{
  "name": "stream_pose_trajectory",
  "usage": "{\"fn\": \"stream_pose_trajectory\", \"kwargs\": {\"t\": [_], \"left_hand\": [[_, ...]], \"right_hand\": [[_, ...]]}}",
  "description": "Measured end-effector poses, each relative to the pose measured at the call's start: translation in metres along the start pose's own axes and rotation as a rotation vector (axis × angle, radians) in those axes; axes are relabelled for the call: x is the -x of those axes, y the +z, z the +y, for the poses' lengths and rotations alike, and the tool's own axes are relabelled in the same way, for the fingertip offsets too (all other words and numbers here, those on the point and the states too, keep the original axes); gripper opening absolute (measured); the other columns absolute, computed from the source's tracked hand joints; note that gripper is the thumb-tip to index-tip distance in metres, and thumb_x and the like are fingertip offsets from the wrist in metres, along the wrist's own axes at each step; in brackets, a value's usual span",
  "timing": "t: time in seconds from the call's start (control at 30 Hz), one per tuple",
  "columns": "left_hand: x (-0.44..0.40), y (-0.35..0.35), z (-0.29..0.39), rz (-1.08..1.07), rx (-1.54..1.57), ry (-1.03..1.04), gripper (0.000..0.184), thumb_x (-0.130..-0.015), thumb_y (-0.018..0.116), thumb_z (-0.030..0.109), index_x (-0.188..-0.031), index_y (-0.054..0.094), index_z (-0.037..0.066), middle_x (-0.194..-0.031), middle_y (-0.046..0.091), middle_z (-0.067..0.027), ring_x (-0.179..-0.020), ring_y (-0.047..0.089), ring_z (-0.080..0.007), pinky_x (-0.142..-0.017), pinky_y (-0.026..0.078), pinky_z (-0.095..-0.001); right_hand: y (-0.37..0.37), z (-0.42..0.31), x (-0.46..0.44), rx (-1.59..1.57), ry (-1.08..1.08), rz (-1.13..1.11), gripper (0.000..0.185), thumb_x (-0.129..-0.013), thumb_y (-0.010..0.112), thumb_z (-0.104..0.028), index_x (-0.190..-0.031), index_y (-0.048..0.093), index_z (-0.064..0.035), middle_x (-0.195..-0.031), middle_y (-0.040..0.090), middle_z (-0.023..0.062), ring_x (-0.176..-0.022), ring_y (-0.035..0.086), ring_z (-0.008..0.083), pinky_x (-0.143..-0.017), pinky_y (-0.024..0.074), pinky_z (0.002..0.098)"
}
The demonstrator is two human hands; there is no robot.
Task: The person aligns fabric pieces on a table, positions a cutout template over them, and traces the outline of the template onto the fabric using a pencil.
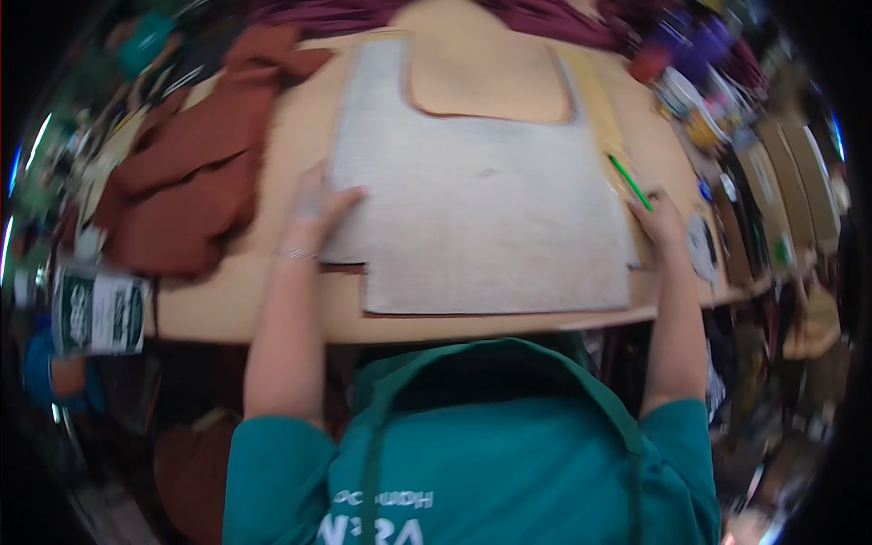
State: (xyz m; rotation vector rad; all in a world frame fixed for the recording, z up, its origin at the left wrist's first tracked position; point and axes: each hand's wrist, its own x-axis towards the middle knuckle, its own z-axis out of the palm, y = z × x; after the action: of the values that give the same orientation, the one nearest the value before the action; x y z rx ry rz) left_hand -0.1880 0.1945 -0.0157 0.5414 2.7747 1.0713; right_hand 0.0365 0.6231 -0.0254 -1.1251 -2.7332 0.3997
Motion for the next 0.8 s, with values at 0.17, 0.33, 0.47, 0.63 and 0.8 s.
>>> {"fn": "stream_pose_trajectory", "kwargs": {"t": [0.17,0.33,0.47,0.63,0.8], "left_hand": [[-0.003,0.002,-0.025,-0.152,0.270,0.144,0.050,-0.063,0.066,0.010,-0.108,0.051,-0.007,-0.097,0.058,-0.0172,-0.088,0.057,-0.0215,-0.078,0.045,-0.0300],[0.006,-0.004,-0.019,-0.090,0.067,0.051,0.074,-0.064,0.072,0.024,-0.124,0.040,-0.003,-0.101,0.045,-0.0130,-0.085,0.049,-0.0215,-0.079,0.042,-0.0307],[0.002,-0.003,-0.027,-0.111,0.039,0.021,0.075,-0.063,0.073,0.025,-0.125,0.040,-0.002,-0.106,0.043,-0.0130,-0.087,0.048,-0.0211,-0.080,0.042,-0.0302],[0.013,-0.005,-0.018,-0.099,0.067,0.046,0.076,-0.064,0.073,0.024,-0.126,0.038,-0.001,-0.103,0.042,-0.0110,-0.088,0.046,-0.0204,-0.080,0.041,-0.0299],[0.012,-0.006,-0.015,-0.105,-0.078,0.045,0.074,-0.065,0.072,0.022,-0.127,0.038,0.000,-0.103,0.042,-0.0102,-0.090,0.046,-0.0206,-0.082,0.040,-0.0302]], "right_hand": [[-0.014,0.010,0.005,-0.261,0.126,-0.186,0.040,-0.061,0.072,-0.022,-0.093,0.059,-0.0010,-0.087,0.061,0.0188,-0.082,0.060,0.0270,-0.072,0.0452,0.0358],[-0.017,0.004,0.016,-0.287,0.085,-0.148,0.039,-0.064,0.073,-0.022,-0.096,0.058,-0.0048,-0.094,0.060,0.0187,-0.088,0.058,0.0285,-0.074,0.0441,0.0347],[-0.015,0.006,0.015,-0.200,0.038,-0.155,0.040,-0.066,0.072,-0.025,-0.099,0.057,-0.0060,-0.093,0.060,0.0178,-0.087,0.058,0.0287,-0.074,0.0441,0.0347],[-0.015,0.001,0.023,-0.202,0.032,-0.114,0.039,-0.070,0.070,-0.024,-0.101,0.056,-0.0049,-0.090,0.060,0.0178,-0.084,0.057,0.0270,-0.072,0.0439,0.0341],[-0.012,0.006,0.023,-0.215,0.035,-0.081,0.040,-0.067,0.071,-0.028,-0.099,0.058,-0.0069,-0.094,0.060,0.0169,-0.087,0.058,0.0292,-0.075,0.0449,0.0359]]}}
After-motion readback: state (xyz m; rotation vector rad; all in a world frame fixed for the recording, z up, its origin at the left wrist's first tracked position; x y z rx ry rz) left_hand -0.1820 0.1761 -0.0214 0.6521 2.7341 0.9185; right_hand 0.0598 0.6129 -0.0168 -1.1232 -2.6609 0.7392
